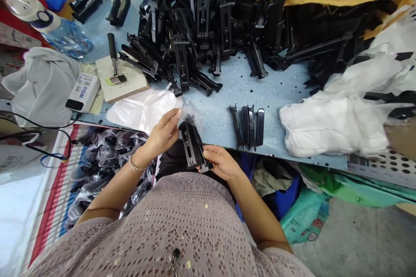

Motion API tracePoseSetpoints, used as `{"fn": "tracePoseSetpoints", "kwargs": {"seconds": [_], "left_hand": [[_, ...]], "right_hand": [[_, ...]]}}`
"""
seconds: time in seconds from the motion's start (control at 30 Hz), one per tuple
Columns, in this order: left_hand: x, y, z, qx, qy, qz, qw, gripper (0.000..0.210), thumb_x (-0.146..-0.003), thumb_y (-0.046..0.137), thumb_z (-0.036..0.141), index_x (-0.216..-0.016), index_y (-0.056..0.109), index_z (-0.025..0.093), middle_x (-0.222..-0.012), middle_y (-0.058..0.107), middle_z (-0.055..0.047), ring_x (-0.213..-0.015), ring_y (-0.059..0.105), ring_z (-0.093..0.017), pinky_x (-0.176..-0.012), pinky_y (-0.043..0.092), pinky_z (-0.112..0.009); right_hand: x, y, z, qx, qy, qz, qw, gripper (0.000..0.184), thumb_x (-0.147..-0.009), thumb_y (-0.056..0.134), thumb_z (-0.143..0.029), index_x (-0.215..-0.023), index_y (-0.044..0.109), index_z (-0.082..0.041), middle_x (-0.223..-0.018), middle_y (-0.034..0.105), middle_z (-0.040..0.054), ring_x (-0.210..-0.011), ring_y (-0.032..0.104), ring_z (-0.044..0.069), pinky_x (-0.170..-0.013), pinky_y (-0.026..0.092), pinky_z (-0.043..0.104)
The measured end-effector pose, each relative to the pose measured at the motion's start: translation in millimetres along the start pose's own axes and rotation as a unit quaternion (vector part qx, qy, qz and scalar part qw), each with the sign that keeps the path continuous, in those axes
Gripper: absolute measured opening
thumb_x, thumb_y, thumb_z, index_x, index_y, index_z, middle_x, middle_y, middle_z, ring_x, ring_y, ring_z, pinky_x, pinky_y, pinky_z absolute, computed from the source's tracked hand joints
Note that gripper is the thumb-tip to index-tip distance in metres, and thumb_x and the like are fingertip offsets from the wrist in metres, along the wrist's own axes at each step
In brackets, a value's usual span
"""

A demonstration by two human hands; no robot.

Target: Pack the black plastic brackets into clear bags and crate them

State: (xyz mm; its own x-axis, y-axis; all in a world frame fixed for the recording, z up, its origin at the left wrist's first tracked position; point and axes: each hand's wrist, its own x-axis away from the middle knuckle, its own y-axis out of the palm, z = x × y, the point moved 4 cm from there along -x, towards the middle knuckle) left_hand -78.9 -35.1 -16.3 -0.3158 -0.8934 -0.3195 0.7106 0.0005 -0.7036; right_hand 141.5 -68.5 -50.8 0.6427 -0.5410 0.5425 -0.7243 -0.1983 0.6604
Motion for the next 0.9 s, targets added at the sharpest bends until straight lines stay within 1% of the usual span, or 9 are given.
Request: {"fn": "tracePoseSetpoints", "kwargs": {"seconds": [0.07,0.13,0.27,0.33,0.47,0.63,0.7,0.77,0.9], "left_hand": [[5,7.6,22,0.013,0.063,-0.027,0.998,0.086,-0.097,0.046,0.003,-0.168,0.011,0.038,-0.160,0.046,-0.010,-0.141,0.057,-0.028,-0.112,0.059,-0.045],[13,17.6,42,0.045,0.114,-0.077,0.989,0.089,-0.097,0.045,0.003,-0.169,0.003,0.037,-0.158,0.050,-0.009,-0.144,0.055,-0.027,-0.115,0.057,-0.044],[24,25.9,52,0.027,0.117,-0.117,0.986,0.087,-0.099,0.046,0.007,-0.169,0.000,0.030,-0.157,0.050,-0.015,-0.141,0.058,-0.027,-0.114,0.058,-0.044],[26,17.8,47,-0.016,0.086,-0.092,0.992,0.080,-0.100,0.050,0.012,-0.168,0.013,0.031,-0.152,0.056,-0.013,-0.129,0.067,-0.027,-0.104,0.063,-0.045],[32,-13.8,40,-0.093,0.012,-0.068,0.993,0.049,-0.103,0.052,0.023,-0.150,0.050,0.033,-0.141,0.066,-0.007,-0.101,0.075,-0.023,-0.088,0.066,-0.043],[58,-67.4,53,-0.032,-0.120,-0.062,0.990,0.035,-0.103,0.051,0.032,-0.134,0.066,0.030,-0.135,0.070,-0.007,-0.110,0.073,-0.025,-0.099,0.063,-0.043],[81,-91.2,61,0.026,-0.161,-0.036,0.986,0.039,-0.099,0.059,0.035,-0.137,0.065,0.028,-0.134,0.070,-0.008,-0.118,0.071,-0.025,-0.103,0.061,-0.039],[116,-108.6,62,0.081,-0.217,-0.022,0.973,0.046,-0.093,0.068,0.036,-0.138,0.065,0.028,-0.129,0.073,-0.008,-0.114,0.073,-0.024,-0.098,0.063,-0.035],[226,-120.1,23,0.091,-0.417,0.009,0.904,0.049,-0.082,0.077,0.033,-0.130,0.071,0.027,-0.111,0.079,-0.005,-0.085,0.076,-0.022,-0.077,0.063,-0.031]], "right_hand": [[-10,-2,-7,0.008,-0.030,0.029,0.999,0.044,-0.072,0.090,-0.055,-0.083,0.073,-0.016,-0.067,0.071,0.0036,-0.055,0.064,0.014,-0.055,0.058,0.026],[-19,-4,-18,0.042,-0.096,0.095,0.990,0.039,-0.071,0.089,-0.052,-0.079,0.072,-0.019,-0.066,0.068,0.0007,-0.057,0.061,0.014,-0.056,0.055,0.026],[-21,1,-37,0.228,-0.214,0.210,0.926,0.016,-0.079,0.083,-0.034,-0.077,0.071,-0.023,-0.075,0.068,-0.0002,-0.071,0.059,0.017,-0.066,0.053,0.028],[-20,10,-36,0.261,-0.209,0.185,0.924,0.011,-0.083,0.080,-0.034,-0.087,0.075,-0.025,-0.084,0.071,0.0012,-0.079,0.062,0.020,-0.073,0.055,0.031],[-26,35,-26,0.225,-0.142,0.064,0.962,0.025,-0.087,0.079,-0.040,-0.108,0.076,-0.028,-0.097,0.074,0.0029,-0.089,0.067,0.023,-0.083,0.058,0.036],[-35,77,-24,0.315,-0.105,-0.012,0.943,0.011,-0.089,0.078,-0.036,-0.095,0.079,-0.028,-0.102,0.074,0.0051,-0.093,0.068,0.024,-0.089,0.057,0.037],[-36,84,-21,0.364,-0.083,-0.045,0.927,0.011,-0.091,0.074,-0.035,-0.098,0.081,-0.029,-0.109,0.074,0.0062,-0.092,0.069,0.024,-0.089,0.058,0.038],[-41,80,-17,0.391,-0.073,-0.061,0.916,0.015,-0.092,0.073,-0.036,-0.102,0.081,-0.030,-0.115,0.074,0.0067,-0.091,0.070,0.023,-0.087,0.060,0.038],[-62,51,-2,0.397,-0.059,-0.034,0.915,0.018,-0.090,0.074,-0.040,-0.104,0.082,-0.030,-0.112,0.076,0.0073,-0.090,0.072,0.023,-0.084,0.062,0.039]]}}
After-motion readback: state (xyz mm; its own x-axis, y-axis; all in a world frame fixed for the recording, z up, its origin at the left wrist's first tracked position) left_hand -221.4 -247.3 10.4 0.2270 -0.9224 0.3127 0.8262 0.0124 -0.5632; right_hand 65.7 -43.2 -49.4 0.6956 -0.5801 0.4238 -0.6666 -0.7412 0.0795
